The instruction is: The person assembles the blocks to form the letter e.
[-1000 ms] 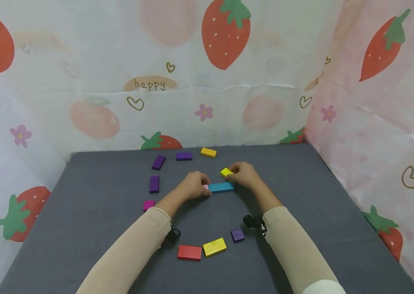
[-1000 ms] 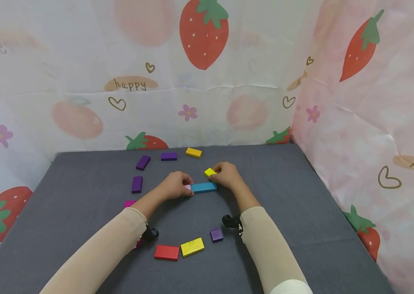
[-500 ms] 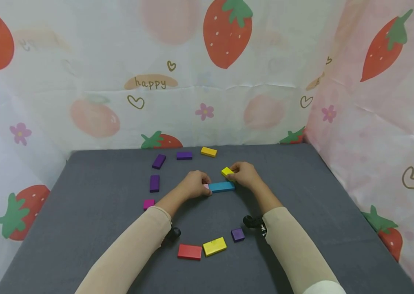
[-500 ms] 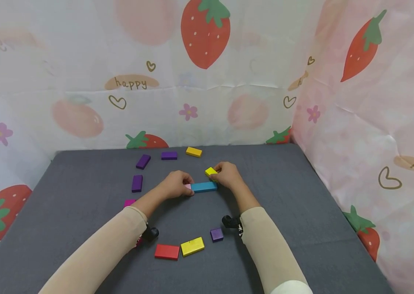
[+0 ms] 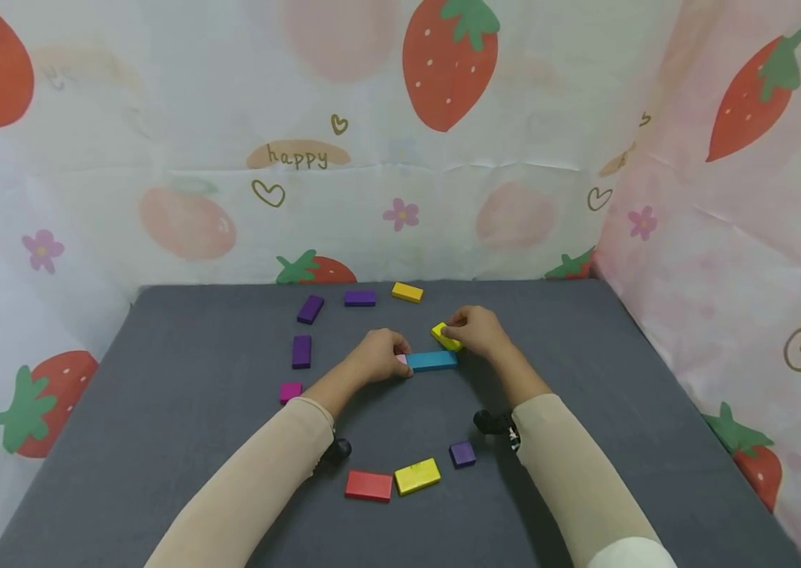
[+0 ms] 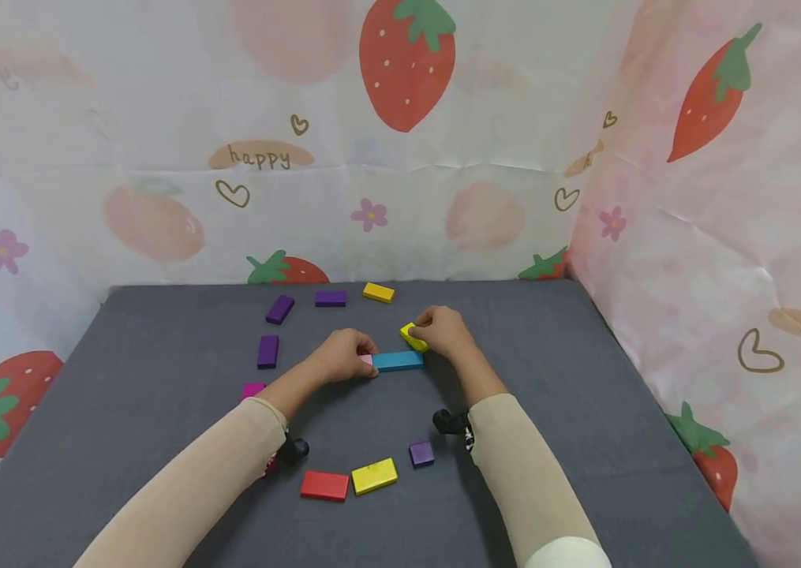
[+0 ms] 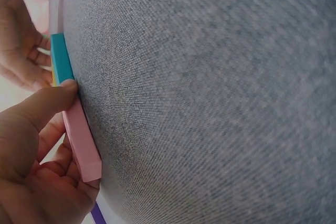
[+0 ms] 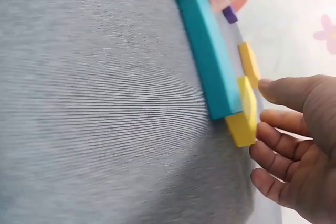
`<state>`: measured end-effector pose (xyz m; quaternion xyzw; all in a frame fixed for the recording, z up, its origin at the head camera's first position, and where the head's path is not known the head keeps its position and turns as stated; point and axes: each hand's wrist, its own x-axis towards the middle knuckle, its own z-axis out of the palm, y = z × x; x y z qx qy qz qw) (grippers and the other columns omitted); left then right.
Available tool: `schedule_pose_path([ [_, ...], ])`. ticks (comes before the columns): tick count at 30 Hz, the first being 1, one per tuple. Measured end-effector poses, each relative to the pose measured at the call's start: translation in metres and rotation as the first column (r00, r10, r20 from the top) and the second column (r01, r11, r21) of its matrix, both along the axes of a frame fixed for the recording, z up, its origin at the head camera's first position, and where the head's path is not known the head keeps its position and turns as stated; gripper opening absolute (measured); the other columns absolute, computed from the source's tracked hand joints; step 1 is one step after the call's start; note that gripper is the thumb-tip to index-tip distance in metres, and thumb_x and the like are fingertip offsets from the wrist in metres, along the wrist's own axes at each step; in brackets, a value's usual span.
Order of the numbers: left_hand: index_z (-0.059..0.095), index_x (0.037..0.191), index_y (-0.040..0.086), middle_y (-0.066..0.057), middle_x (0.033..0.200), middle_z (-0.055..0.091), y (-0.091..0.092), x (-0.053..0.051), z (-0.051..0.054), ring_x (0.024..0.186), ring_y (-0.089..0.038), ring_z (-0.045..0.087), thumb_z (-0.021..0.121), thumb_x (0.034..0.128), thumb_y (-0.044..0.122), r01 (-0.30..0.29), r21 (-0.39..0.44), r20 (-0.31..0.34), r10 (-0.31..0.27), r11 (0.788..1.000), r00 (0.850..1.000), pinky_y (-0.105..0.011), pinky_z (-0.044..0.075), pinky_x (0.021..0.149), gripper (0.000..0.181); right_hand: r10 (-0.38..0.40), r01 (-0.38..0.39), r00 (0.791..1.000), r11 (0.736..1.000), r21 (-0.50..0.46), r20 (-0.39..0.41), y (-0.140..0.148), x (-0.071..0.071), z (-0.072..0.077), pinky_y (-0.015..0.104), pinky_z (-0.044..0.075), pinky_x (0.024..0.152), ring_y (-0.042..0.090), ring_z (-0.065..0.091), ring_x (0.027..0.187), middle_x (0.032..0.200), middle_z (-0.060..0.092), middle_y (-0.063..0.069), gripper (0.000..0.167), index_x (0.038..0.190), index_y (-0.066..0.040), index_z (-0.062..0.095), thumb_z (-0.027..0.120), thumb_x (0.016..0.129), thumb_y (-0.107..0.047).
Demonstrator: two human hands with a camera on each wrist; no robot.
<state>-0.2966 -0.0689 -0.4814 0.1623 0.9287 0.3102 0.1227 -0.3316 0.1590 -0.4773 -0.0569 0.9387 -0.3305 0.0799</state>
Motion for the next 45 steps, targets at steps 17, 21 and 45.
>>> schedule_pose_path([
  [17, 0.076, 0.101, 0.009, -0.001, 0.092, 0.07, -0.004, 0.003, -0.004, 0.082, -0.014, 0.059, 0.087, 0.0822, 0.018, -0.008, 0.02, -0.028, 0.009, 1.0, 1.0, -0.031, 0.051, 0.076, 0.023, 0.104, -0.107, 0.991, 0.994, -0.024, -0.088, -0.027, -0.043, 0.016, 0.049, 0.051, 0.101, 0.033, 0.057, 0.126, 0.139, 0.061, 0.013, 0.043, 0.139, -0.005, 0.061, 0.067, 0.101, -0.022],
  [21, 0.076, 0.102, 0.01, -0.001, 0.094, 0.071, -0.005, 0.004, -0.005, 0.082, -0.014, 0.06, 0.087, 0.0824, 0.019, -0.008, 0.017, -0.029, 0.008, 1.0, 1.0, -0.031, 0.052, 0.076, 0.024, 0.1, -0.102, 0.991, 0.994, -0.028, -0.089, -0.036, -0.054, 0.01, 0.048, 0.052, 0.101, 0.033, 0.057, 0.127, 0.141, 0.061, 0.012, 0.041, 0.139, -0.006, 0.062, 0.067, 0.101, -0.019],
  [45, 0.077, 0.103, 0.009, -0.001, 0.093, 0.072, -0.004, 0.0, -0.003, 0.081, -0.014, 0.06, 0.087, 0.0823, 0.018, 0.004, 0.035, -0.016, -0.003, 0.999, 1.0, -0.027, 0.05, 0.072, 0.024, -0.011, 0.01, 0.998, 1.0, -0.018, -0.064, -0.06, -0.076, -0.007, 0.045, 0.053, 0.099, 0.03, 0.06, 0.12, 0.138, 0.062, 0.011, 0.044, 0.14, -0.01, 0.061, 0.071, 0.098, -0.018],
])
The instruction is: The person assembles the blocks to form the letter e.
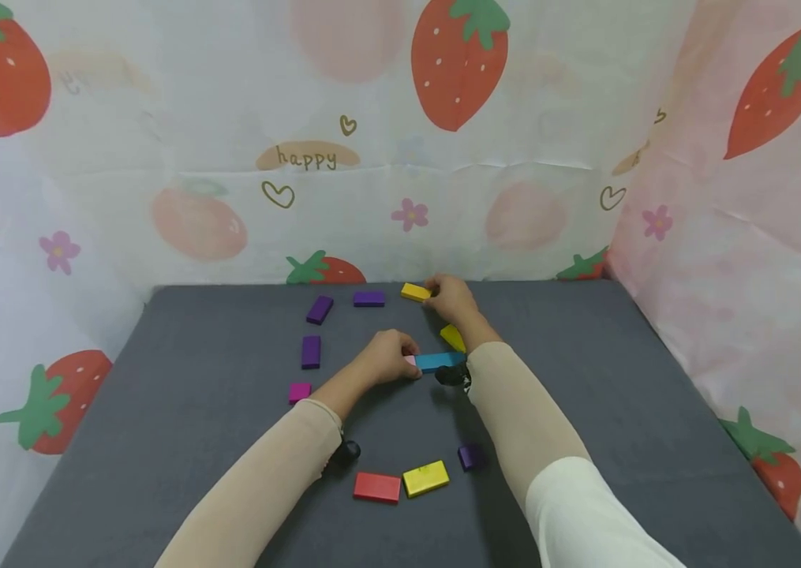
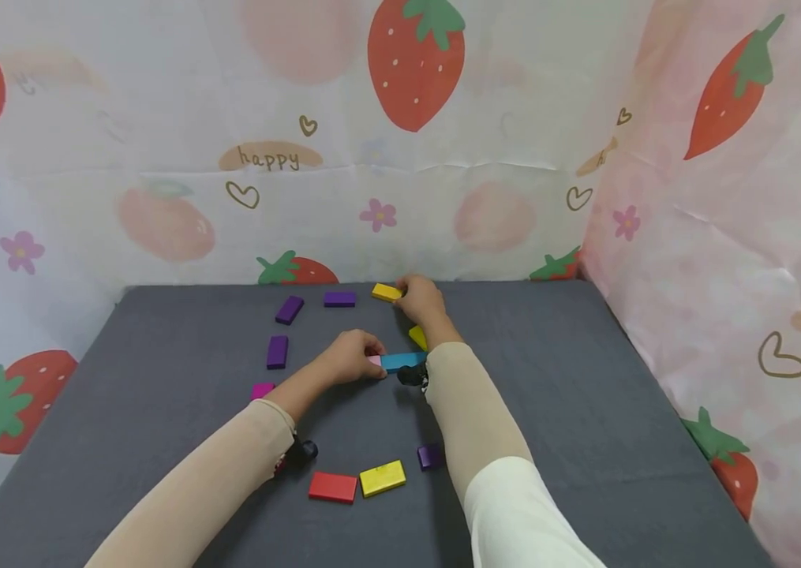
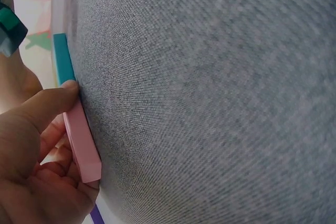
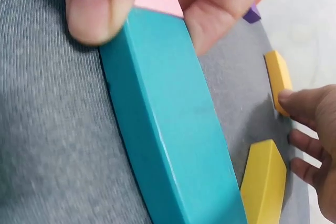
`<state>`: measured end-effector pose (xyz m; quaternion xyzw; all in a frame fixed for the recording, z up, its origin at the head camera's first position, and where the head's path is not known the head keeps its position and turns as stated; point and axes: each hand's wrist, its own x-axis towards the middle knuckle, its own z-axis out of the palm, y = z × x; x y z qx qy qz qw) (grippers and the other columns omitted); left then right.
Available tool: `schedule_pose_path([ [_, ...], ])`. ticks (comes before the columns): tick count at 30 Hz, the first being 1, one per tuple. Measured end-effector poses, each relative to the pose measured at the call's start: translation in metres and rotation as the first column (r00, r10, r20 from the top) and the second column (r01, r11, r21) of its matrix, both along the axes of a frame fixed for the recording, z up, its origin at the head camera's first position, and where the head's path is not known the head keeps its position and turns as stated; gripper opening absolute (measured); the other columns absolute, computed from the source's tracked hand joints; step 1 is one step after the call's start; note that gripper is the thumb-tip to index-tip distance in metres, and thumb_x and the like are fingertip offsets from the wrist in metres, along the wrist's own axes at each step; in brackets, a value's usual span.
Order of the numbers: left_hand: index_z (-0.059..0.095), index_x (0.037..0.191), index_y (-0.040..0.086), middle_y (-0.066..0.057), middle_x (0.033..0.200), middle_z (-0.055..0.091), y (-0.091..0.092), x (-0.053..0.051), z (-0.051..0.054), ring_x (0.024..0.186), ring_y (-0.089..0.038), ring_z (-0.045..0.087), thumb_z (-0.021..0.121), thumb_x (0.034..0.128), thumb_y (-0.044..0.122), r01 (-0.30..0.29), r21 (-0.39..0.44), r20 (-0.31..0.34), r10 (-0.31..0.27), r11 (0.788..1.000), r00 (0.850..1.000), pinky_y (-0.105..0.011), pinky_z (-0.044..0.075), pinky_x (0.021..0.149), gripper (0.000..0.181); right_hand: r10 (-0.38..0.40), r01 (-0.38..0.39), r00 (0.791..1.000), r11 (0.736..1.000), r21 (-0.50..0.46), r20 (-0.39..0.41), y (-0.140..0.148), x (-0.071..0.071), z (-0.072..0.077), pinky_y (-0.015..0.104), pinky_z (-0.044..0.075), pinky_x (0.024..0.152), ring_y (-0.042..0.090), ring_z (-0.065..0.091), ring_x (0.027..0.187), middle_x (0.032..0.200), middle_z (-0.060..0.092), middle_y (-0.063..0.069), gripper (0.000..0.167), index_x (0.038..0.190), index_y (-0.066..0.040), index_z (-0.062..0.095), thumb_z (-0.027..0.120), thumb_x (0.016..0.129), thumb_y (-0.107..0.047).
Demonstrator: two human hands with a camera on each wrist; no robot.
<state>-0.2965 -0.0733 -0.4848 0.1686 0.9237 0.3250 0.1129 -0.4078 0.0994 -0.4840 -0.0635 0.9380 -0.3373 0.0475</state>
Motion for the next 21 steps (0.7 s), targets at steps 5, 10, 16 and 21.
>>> schedule_pose_path([
  [5, 0.077, 0.102, 0.009, -0.001, 0.094, 0.072, 0.002, -0.001, 0.0, 0.081, -0.013, 0.06, 0.087, 0.0821, 0.018, -0.001, -0.005, 0.001, 0.001, 1.0, 1.0, -0.027, 0.05, 0.073, 0.024, -0.044, 0.046, 0.998, 0.996, 0.075, -0.034, -0.003, -0.001, -0.003, 0.043, 0.054, 0.095, 0.028, 0.063, 0.113, 0.13, 0.066, 0.009, 0.039, 0.136, -0.013, 0.065, 0.071, 0.098, -0.021],
  [10, 0.077, 0.102, 0.009, -0.001, 0.093, 0.072, 0.002, -0.001, -0.002, 0.081, -0.014, 0.06, 0.088, 0.0815, 0.017, 0.0, 0.002, 0.0, 0.0, 1.0, 1.0, -0.027, 0.051, 0.073, 0.024, -0.054, 0.056, 0.998, 0.994, 0.089, -0.029, -0.005, 0.0, -0.002, 0.043, 0.054, 0.096, 0.028, 0.063, 0.114, 0.13, 0.067, 0.008, 0.036, 0.134, -0.013, 0.066, 0.07, 0.099, -0.02],
  [16, 0.077, 0.101, 0.009, -0.001, 0.093, 0.071, 0.001, -0.001, -0.002, 0.081, -0.013, 0.059, 0.088, 0.0809, 0.017, -0.011, 0.001, -0.004, 0.011, 1.0, 1.0, -0.028, 0.05, 0.074, 0.024, 0.011, -0.01, 0.999, 1.0, 0.029, -0.034, -0.004, 0.005, 0.008, 0.044, 0.055, 0.095, 0.029, 0.062, 0.115, 0.131, 0.066, 0.01, 0.033, 0.133, -0.01, 0.066, 0.068, 0.1, -0.015],
  [21, 0.078, 0.102, 0.009, -0.002, 0.094, 0.072, 0.0, -0.001, -0.002, 0.081, -0.014, 0.06, 0.088, 0.0811, 0.018, -0.004, 0.007, -0.011, 0.004, 1.0, 1.0, -0.028, 0.051, 0.074, 0.025, 0.064, -0.067, 0.995, 0.997, -0.036, -0.078, -0.001, 0.01, 0.017, 0.044, 0.055, 0.096, 0.029, 0.061, 0.117, 0.132, 0.064, 0.011, 0.033, 0.134, -0.008, 0.065, 0.064, 0.102, -0.012],
])
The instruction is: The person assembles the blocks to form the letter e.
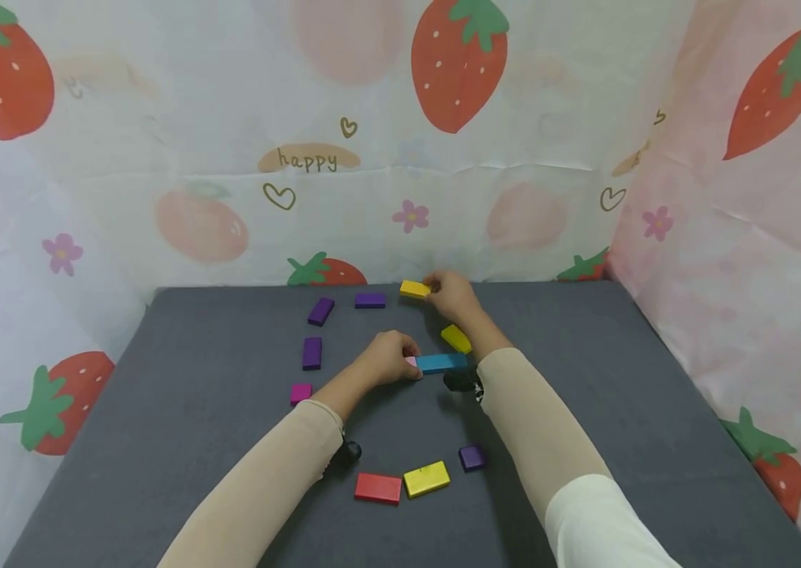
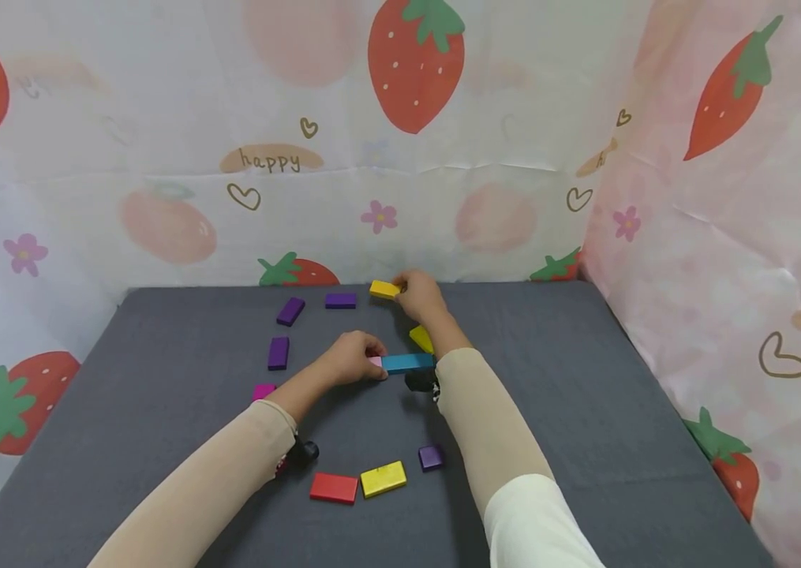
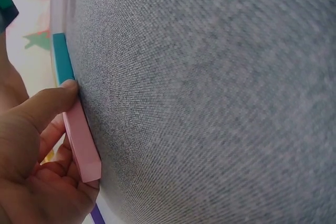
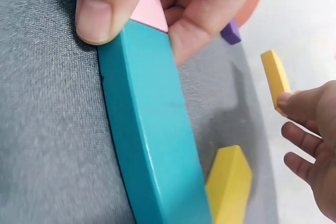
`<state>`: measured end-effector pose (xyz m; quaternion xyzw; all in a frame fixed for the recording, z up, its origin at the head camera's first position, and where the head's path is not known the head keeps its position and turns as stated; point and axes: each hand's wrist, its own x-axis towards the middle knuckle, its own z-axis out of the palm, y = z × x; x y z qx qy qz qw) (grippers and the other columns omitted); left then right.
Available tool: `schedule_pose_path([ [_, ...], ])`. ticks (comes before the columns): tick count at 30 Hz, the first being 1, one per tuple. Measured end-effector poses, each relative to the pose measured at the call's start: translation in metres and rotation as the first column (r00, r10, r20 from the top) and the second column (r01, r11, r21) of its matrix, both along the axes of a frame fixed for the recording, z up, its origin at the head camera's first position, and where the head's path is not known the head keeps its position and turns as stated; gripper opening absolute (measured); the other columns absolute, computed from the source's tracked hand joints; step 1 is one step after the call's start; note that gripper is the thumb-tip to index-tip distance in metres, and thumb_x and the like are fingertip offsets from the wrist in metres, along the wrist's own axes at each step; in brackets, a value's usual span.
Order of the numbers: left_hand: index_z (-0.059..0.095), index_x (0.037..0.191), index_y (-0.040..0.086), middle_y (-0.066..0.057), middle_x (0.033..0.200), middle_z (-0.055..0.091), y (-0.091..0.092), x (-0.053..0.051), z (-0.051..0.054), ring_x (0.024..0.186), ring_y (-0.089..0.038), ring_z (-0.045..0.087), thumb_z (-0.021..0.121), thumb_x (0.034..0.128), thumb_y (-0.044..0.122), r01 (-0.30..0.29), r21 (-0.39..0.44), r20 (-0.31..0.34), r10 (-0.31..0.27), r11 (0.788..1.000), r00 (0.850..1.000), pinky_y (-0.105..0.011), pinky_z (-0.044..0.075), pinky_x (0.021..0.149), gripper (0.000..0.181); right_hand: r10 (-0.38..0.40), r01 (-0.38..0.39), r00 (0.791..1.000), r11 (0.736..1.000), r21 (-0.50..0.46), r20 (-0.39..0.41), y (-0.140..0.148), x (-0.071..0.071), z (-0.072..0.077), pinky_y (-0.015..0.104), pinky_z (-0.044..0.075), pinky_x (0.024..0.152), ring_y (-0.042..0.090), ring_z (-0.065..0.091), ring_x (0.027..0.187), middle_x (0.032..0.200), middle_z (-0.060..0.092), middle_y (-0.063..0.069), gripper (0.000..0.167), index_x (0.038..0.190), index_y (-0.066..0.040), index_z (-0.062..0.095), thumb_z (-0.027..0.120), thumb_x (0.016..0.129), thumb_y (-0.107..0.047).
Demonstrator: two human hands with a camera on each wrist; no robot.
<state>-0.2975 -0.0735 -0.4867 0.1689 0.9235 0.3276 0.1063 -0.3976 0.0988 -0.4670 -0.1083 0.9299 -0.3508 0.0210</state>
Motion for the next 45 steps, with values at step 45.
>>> schedule_pose_path([
  [45, 0.077, 0.105, 0.009, -0.003, 0.103, 0.074, 0.002, 0.002, 0.002, 0.091, -0.017, 0.064, 0.087, 0.0825, 0.019, 0.008, -0.018, -0.003, -0.008, 1.0, 1.0, -0.036, 0.055, 0.085, 0.027, 0.239, -0.249, 0.965, 0.963, 0.098, 0.108, 0.018, 0.03, -0.011, 0.042, 0.051, 0.102, 0.026, 0.062, 0.118, 0.13, 0.067, 0.009, 0.036, 0.131, -0.009, 0.068, 0.072, 0.098, -0.022],
])
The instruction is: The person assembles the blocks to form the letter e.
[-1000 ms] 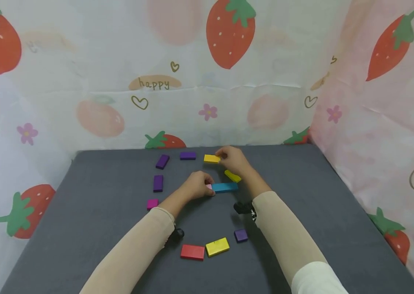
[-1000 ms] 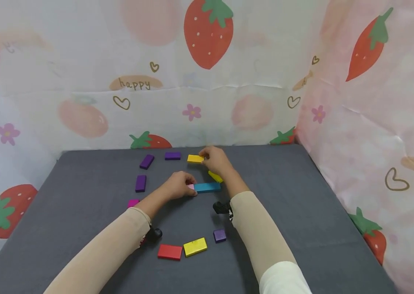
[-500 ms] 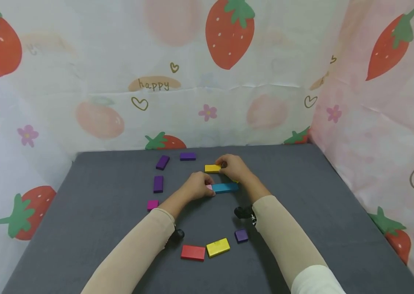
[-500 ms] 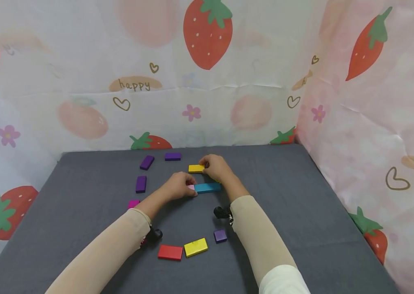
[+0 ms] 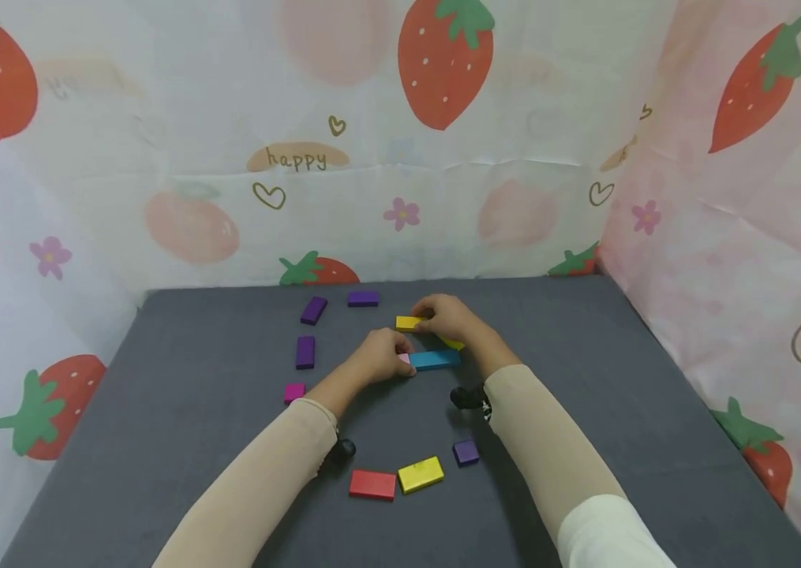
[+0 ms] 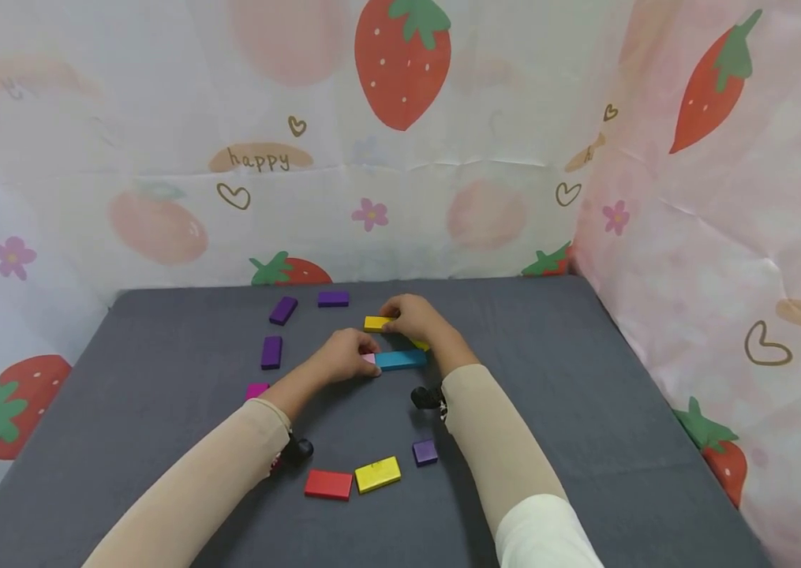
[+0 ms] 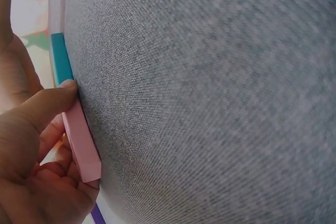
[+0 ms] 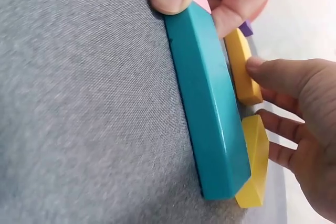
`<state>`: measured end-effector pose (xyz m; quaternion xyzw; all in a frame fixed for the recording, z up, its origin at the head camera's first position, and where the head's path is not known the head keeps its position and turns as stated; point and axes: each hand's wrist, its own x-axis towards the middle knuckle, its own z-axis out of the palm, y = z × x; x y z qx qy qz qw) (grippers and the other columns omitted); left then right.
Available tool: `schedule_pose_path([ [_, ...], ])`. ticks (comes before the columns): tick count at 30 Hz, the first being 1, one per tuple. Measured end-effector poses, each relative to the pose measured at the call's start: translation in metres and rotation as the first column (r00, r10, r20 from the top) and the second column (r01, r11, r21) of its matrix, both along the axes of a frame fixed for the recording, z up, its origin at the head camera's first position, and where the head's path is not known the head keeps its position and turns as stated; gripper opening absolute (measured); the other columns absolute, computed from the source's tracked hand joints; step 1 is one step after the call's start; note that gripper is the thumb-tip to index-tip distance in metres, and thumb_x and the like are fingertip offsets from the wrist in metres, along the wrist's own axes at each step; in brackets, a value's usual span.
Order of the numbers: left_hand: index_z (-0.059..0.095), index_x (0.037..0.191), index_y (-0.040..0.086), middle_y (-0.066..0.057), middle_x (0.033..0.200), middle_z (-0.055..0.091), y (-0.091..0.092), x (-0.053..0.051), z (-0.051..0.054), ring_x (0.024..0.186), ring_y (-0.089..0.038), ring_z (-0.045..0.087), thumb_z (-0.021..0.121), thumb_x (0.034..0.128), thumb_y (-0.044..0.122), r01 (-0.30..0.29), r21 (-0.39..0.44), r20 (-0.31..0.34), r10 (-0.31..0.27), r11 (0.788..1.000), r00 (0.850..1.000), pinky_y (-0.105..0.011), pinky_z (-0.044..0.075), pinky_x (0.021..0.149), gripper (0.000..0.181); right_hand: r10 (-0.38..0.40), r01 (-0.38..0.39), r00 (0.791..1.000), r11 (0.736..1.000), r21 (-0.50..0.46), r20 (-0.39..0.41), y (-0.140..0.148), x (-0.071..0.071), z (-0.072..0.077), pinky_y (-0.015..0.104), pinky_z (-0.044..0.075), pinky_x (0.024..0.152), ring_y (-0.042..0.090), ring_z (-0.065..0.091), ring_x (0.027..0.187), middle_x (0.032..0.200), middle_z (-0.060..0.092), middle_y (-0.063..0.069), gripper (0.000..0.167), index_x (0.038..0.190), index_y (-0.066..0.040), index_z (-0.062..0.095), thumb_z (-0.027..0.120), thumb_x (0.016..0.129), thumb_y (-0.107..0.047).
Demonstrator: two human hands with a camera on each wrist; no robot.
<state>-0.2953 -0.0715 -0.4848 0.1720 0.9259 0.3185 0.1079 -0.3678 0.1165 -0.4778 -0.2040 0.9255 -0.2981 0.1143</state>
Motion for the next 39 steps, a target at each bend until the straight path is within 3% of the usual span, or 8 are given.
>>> schedule_pose_path([
  [15, 0.077, 0.105, 0.008, -0.003, 0.1, 0.073, 0.0025, -0.0003, 0.0047, 0.091, -0.017, 0.063, 0.087, 0.0825, 0.018, -0.006, -0.001, -0.005, 0.006, 1.0, 1.0, -0.035, 0.054, 0.086, 0.026, 0.001, -0.002, 1.0, 0.998, 0.058, 0.026, -0.0045, -0.0092, 0.0089, 0.04, 0.051, 0.102, 0.024, 0.063, 0.117, 0.127, 0.07, 0.006, 0.032, 0.128, -0.011, 0.071, 0.072, 0.097, -0.02],
  [39, 0.077, 0.104, 0.008, -0.003, 0.099, 0.073, -0.0012, 0.0018, 0.0029, 0.087, -0.015, 0.061, 0.087, 0.083, 0.018, 0.004, 0.006, -0.002, -0.004, 1.0, 1.0, -0.033, 0.054, 0.082, 0.025, -0.003, 0.002, 0.999, 0.999, 0.034, 0.043, 0.002, -0.0039, 0.0066, 0.041, 0.052, 0.103, 0.025, 0.063, 0.117, 0.131, 0.068, 0.009, 0.032, 0.131, -0.009, 0.068, 0.068, 0.1, -0.017],
])
